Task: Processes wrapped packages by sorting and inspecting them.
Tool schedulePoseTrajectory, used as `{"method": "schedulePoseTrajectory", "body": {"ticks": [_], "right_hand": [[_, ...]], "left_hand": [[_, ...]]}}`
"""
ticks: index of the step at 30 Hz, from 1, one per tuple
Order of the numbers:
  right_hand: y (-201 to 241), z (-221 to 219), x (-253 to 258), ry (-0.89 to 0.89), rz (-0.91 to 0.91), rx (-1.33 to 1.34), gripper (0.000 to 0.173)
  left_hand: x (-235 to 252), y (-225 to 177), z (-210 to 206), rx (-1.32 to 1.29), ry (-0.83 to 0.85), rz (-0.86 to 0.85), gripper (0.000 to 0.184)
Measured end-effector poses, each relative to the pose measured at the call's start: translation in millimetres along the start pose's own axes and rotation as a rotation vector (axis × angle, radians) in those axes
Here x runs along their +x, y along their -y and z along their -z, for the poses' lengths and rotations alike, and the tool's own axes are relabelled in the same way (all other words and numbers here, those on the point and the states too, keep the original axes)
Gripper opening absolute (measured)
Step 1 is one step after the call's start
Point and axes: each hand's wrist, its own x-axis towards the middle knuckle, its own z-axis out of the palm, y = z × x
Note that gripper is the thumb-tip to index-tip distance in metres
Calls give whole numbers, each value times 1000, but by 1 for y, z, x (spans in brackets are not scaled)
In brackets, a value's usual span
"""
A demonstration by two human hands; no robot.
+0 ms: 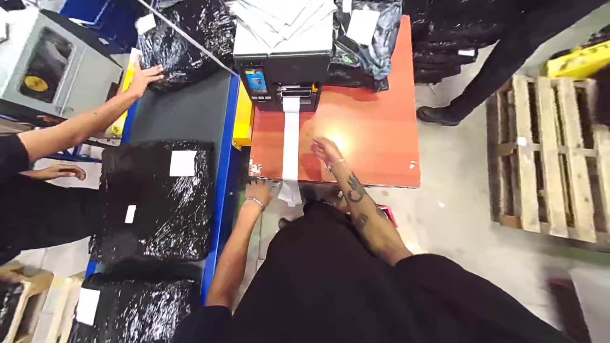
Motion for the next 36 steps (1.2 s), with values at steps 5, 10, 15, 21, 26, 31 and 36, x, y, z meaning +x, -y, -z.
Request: {"method": "schedulePoseTrajectory", "body": {"ticks": [5,10,15,21,26,31,36], "right_hand": [[43,-42,84,94,169,-145,51],[79,-68,130,34,124,-135,57],[90,-86,136,-161,147,83,34],[81,-62,78,111,299,97,22],[55,37,-57,160,254,52,14],[17,164,-139,-251,337,39,10],[-35,251,-121,-657,289,-503,24]], "left_hand": [[0,-9,35,-279,-253,-131,59],[-3,-39,-32,-401,-124,-90,58],[-2,-30,-109,-636,122,-187,46],[117,-9,1,-561,-434,-185,51],[173,-51,-25,-13,-336,-438,61],[90,-22,-99,31,-492,-242,47],[83,-99,-51,-271,-505,-263,36]]}}
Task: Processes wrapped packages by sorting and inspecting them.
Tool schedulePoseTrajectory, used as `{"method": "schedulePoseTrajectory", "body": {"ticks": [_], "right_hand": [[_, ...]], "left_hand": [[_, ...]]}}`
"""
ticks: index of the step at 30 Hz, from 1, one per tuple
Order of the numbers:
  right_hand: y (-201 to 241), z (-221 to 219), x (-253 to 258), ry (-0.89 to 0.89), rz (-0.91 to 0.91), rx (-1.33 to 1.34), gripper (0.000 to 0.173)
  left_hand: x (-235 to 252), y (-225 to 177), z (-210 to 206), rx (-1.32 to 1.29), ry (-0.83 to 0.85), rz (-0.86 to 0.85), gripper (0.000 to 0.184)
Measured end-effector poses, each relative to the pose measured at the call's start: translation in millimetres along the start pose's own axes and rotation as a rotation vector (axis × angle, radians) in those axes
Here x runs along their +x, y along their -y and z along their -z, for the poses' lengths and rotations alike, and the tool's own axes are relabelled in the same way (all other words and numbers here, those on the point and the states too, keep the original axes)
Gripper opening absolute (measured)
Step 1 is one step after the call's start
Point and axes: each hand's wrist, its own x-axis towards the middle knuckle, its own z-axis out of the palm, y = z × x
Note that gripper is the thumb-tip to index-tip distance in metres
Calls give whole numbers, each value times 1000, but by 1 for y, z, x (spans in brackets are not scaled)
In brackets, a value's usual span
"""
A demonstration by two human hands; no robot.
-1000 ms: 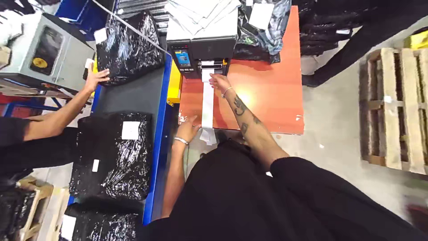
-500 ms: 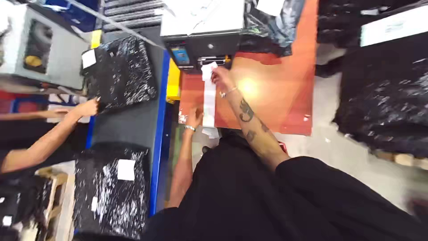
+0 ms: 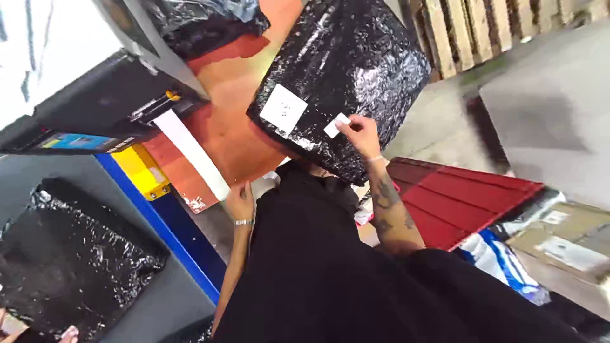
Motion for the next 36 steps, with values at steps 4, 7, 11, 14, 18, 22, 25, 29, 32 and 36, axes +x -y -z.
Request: {"method": "schedulePoseTrajectory", "body": {"ticks": [4,7,11,14,18,22,25,29,32,36], "right_hand": [[-2,-12,20,-201,-254,-481,63],[-25,31,25,-417,-533,-463,97],[-137,76,-1,-426,-672,-106,93],[-141,49,-12,-261,-691,196,73],[-168,15,-69,-190,-477,394,74],[-181,1,-101,-153,-264,564,60],[-109,-6,-92,21,-157,600,65],[21,-51,-80,297,61,498,88],[88,-128,-113,531,120,631,87],[155,-246,-168,947,199,747,104]], "left_hand": [[152,-109,10,-77,-112,-294,46],[261,-156,-7,-85,217,-224,68],[279,-173,-28,-369,572,-1,74],[249,-164,-26,-423,495,-156,66],[143,-140,27,-515,339,-183,82],[23,-39,68,-645,102,-255,93],[-72,34,95,-819,-35,-128,100],[-185,97,119,-931,-416,51,105],[-257,139,169,-780,-776,126,105],[-299,228,314,-415,-772,423,61]]}}
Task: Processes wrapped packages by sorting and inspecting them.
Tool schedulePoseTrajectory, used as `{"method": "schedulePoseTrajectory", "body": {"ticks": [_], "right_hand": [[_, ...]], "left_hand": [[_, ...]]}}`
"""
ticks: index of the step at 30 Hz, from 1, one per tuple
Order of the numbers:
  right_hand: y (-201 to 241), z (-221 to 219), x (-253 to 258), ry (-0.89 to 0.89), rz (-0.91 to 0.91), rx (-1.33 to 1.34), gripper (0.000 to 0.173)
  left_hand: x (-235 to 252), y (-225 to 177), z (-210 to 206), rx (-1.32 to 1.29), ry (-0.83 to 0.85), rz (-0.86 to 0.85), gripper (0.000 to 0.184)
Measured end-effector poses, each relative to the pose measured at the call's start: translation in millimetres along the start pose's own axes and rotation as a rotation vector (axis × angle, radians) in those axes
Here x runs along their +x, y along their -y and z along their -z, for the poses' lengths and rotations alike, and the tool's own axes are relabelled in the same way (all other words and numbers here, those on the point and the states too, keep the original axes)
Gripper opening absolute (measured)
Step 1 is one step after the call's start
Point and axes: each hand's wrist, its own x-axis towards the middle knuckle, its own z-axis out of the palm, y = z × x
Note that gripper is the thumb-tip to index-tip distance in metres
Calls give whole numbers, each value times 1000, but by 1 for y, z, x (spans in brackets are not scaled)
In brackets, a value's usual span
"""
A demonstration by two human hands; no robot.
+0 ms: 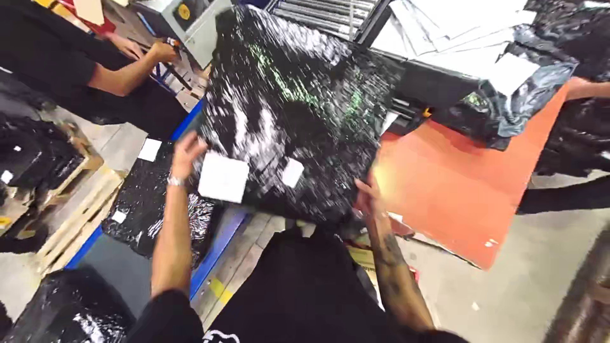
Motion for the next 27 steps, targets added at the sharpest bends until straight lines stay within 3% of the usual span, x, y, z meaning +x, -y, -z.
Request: {"method": "schedulePoseTrajectory", "body": {"ticks": [2,4,5,6,8,10,14,16,18,22,27], "right_hand": [[-17,-44,42,205,-36,-174,112],[-15,-76,70,335,-143,-574,102],[-9,-87,77,404,-189,-733,92],[-4,-90,78,465,-213,-802,80],[-1,-74,74,510,-239,-694,58],[4,-48,77,369,-275,-557,43],[22,21,116,-154,-239,-443,39],[35,49,144,-307,-220,-403,40],[49,65,169,-401,-240,-397,47],[44,92,215,-493,-304,-425,65],[50,97,254,-681,-107,-421,39]], "left_hand": [[51,13,56,270,-203,-22,55],[63,2,91,360,-412,-42,60],[57,-12,95,264,-483,-95,55],[45,-23,86,114,-485,-186,49],[5,-27,41,-136,-304,-364,37],[-45,-7,-21,-208,-34,-276,33],[-139,48,-168,-200,459,240,33],[-174,51,-216,-188,706,316,36],[-184,37,-241,-203,874,276,38],[-156,12,-259,-182,887,272,40],[-96,-13,-265,-107,708,236,37]]}}
